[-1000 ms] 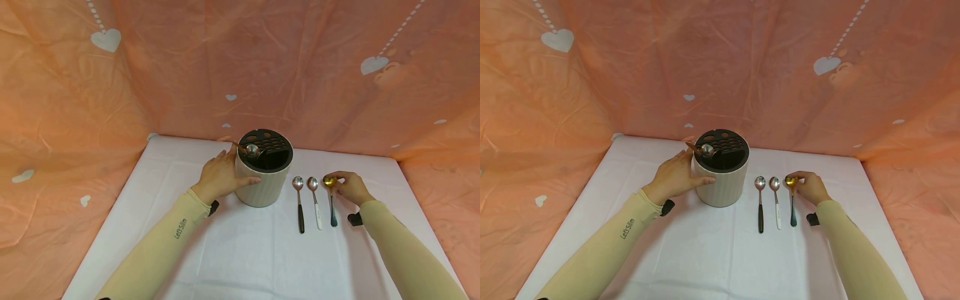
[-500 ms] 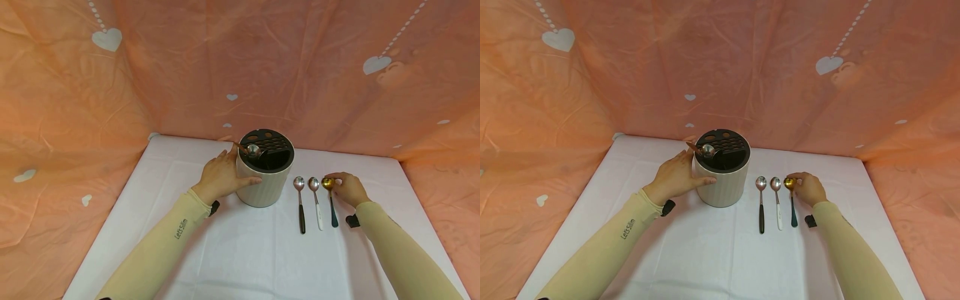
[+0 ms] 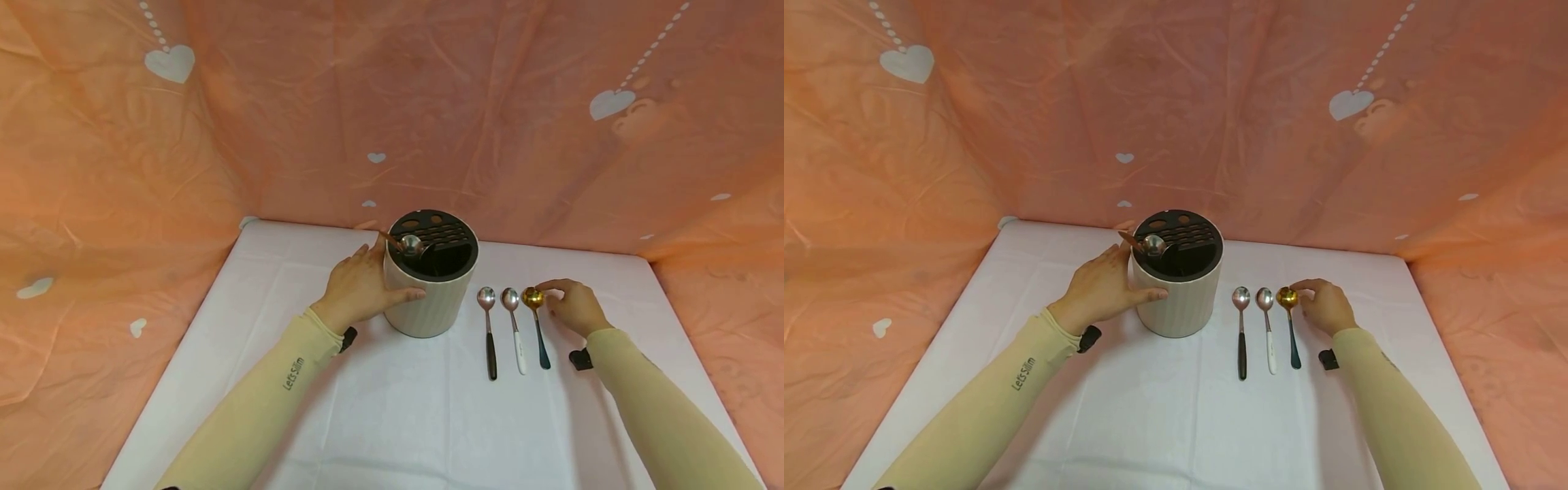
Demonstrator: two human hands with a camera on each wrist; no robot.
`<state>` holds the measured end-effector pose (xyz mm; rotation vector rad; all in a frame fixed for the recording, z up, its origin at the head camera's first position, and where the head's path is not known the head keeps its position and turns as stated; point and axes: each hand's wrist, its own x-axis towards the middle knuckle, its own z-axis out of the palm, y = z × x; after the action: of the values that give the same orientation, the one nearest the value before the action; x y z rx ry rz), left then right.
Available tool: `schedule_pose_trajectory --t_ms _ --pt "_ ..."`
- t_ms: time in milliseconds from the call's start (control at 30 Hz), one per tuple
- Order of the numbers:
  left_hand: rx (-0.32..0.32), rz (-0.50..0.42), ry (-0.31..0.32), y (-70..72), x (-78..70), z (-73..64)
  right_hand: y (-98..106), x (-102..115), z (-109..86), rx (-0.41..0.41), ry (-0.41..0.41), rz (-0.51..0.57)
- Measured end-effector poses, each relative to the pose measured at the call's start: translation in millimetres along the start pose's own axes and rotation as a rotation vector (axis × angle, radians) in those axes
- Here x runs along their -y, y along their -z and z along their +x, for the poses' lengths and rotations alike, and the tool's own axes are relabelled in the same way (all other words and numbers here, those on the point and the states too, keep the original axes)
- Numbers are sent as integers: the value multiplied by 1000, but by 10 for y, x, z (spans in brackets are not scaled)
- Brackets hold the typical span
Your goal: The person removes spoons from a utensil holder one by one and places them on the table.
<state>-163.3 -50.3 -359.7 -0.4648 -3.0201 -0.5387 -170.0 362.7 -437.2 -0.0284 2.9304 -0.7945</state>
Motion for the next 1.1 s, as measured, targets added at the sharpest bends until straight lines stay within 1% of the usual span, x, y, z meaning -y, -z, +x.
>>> schedule_pose_trajectory --t_ms 300,467,633,800,933,1100 --pt "-5 -14 -7 10 3 2 161 28 -52 15 -18 7" --pt "-19 -22 -12 8 7 4 292 110 -79 -17 11 26" --pt "-18 -25 -17 4 12 5 418 273 -63 -84 98 32" --pt "-17 -24 -20 6 12 5 521 549 -26 -144 219 37" --pt "-6 -18 -10 13 11 0 575 843 -26 -155 326 59" --pt "0 -8 -5 15 7 -1 607 1223 -76 -146 450 50"
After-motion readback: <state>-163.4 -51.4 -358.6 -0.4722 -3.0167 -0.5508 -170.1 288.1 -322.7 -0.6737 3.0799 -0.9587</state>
